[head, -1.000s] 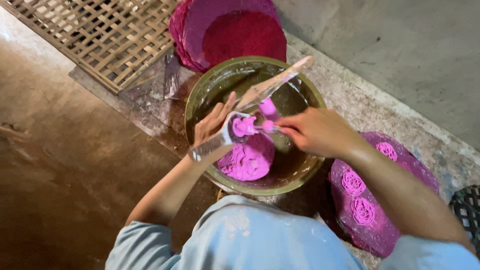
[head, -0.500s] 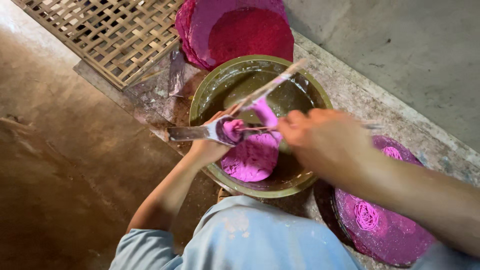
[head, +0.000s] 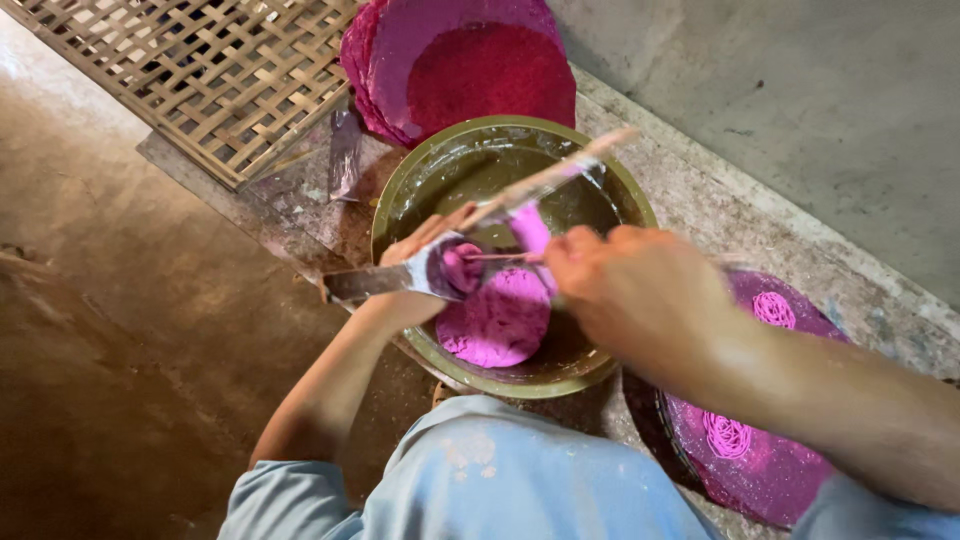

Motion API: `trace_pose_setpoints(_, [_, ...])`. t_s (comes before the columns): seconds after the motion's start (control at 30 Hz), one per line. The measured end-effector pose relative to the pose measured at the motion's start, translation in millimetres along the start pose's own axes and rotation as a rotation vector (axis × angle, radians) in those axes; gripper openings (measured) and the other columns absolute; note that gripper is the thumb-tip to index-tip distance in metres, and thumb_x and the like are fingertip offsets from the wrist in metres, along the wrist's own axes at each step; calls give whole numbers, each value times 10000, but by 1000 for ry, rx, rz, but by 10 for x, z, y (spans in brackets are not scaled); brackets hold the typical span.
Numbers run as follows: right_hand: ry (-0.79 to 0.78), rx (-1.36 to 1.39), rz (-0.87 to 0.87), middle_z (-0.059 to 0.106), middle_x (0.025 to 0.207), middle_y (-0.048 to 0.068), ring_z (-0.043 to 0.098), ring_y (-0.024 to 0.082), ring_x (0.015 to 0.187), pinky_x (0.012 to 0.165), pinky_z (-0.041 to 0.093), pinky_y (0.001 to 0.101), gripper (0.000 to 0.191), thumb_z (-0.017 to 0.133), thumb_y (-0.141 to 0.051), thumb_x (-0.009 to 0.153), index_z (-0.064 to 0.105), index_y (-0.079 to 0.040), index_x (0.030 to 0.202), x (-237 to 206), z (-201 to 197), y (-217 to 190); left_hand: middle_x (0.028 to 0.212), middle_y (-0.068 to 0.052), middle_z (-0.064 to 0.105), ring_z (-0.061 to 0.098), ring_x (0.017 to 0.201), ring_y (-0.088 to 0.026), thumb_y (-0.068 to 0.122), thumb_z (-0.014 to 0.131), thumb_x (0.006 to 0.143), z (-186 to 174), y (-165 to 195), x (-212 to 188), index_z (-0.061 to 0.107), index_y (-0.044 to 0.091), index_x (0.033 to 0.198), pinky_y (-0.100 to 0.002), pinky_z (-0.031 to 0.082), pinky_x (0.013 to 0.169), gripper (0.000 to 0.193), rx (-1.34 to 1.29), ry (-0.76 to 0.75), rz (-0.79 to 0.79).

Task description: The person loads pink paste into a handheld extruder tool over a bowl, then squeezes the tool to pipe rosette swirls onto round trays lined with pink discs. They refill the tool with paste from the bowl, rotate the trays to reach empty spots, and stack finished trays aside as they fill them.

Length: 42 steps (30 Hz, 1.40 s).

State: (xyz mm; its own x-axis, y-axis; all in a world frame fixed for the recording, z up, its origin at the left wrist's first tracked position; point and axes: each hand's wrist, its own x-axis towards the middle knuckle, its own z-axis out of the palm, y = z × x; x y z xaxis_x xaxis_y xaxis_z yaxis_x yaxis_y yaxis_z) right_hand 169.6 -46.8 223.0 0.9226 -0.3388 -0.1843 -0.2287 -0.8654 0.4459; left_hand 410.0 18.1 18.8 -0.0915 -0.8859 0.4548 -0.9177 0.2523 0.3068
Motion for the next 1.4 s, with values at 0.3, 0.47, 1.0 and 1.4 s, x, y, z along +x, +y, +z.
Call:
trace_pose_setpoints(0.3, [32, 305, 99, 696, 845, 111, 721, 280, 723, 568, 589, 434, 199, 521, -120, 977, 653, -81, 1120, 122, 228, -280, 1526, -135, 546, 590, 1367, -305, 127, 702, 833, 4, 216, 21, 524, 177, 1477, -402, 471, 1155, 670, -422, 19, -380])
trace_pose_setpoints(0.47, [366, 785, 275, 726, 1053, 166, 734, 338, 821, 670, 589, 434, 443, 600, -95, 912, 622, -92, 1354, 10, 354, -161, 1457, -25, 646, 685, 1299, -214, 214, 790, 997, 12, 130, 39, 609, 222, 1385, -408, 574, 1140, 427, -264, 335, -290])
trace_pose_setpoints(1.0, [577, 1322, 152, 704, 1303, 217, 706, 199, 1023, 928, 566, 362, 452, 592, -44, 1021, 577, -138, 1463, 252, 1550, -668, 1542, -176, 403, 586, 1227, -359, 274, 750, 898, -78, 195, 156, 404, 86, 1551, -488, 549, 940, 762, -66, 126, -627])
trace_pose_setpoints(1.4, [651, 1720, 10, 256, 1733, 175, 204, 268, 1625, 1329, 159, 426, 645, 467, -349, 1087, 318, -61, 1645, 96, 1718, -497, 974, -73, 699, 676, 873, -181, 37, 673, 803, 235, 494, -3, 638, -50, 1144, -333, 552, 773, 354, -1417, 130, -859])
